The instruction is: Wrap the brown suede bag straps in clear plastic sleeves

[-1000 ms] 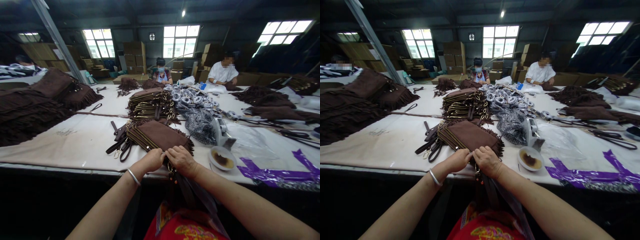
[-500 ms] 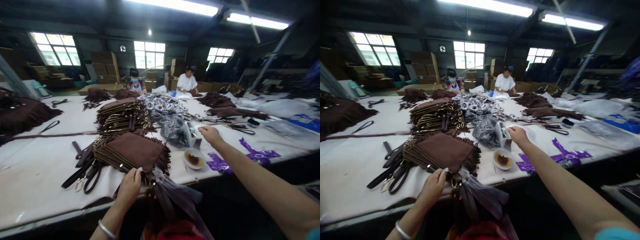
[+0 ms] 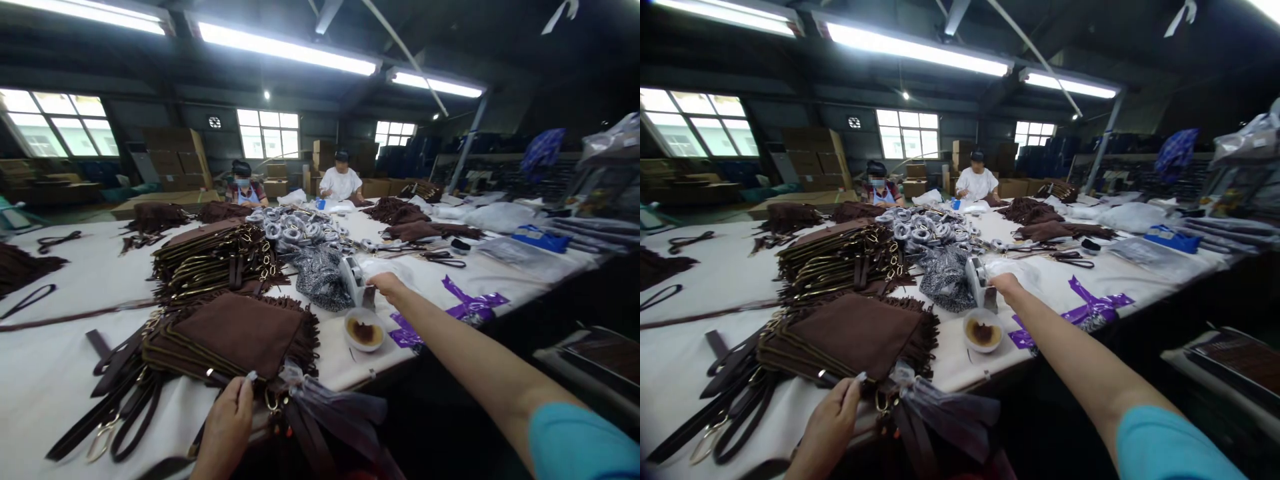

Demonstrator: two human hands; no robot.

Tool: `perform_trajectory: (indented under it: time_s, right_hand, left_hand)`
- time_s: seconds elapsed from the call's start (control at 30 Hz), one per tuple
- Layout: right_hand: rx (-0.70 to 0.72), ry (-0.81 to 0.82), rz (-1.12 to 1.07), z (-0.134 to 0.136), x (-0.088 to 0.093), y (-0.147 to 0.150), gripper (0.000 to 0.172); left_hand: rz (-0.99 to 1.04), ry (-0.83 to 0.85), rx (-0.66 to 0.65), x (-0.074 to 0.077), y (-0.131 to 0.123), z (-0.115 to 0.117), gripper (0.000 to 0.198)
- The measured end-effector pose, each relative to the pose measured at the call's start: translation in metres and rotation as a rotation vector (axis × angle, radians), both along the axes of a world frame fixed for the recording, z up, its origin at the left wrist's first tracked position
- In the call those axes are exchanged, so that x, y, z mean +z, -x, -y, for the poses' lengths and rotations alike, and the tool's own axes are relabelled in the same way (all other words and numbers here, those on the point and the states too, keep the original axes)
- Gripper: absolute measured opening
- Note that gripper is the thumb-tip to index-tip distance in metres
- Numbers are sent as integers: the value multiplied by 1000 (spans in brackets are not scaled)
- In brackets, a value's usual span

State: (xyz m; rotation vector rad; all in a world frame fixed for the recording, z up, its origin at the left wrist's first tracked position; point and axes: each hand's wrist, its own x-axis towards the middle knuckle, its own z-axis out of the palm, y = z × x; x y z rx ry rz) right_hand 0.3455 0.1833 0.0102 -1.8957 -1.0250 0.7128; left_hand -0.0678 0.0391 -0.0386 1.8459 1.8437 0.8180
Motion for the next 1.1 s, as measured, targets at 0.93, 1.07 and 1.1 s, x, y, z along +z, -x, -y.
perform_trajectory:
  time_s: [0.93, 1.07, 1.1]
  right_hand:
    - [1051, 203, -134, 108, 27, 241, 22]
    - [1009, 280, 38, 94, 10, 285, 23]
    - [989, 304, 102, 90, 7, 289, 22]
  left_hand:
    - [-265, -313, 43, -14, -12, 21, 22]
    - [-370, -391, 18, -21, -7, 24, 21]
    - [-386, -400, 20, -23, -6, 25, 20]
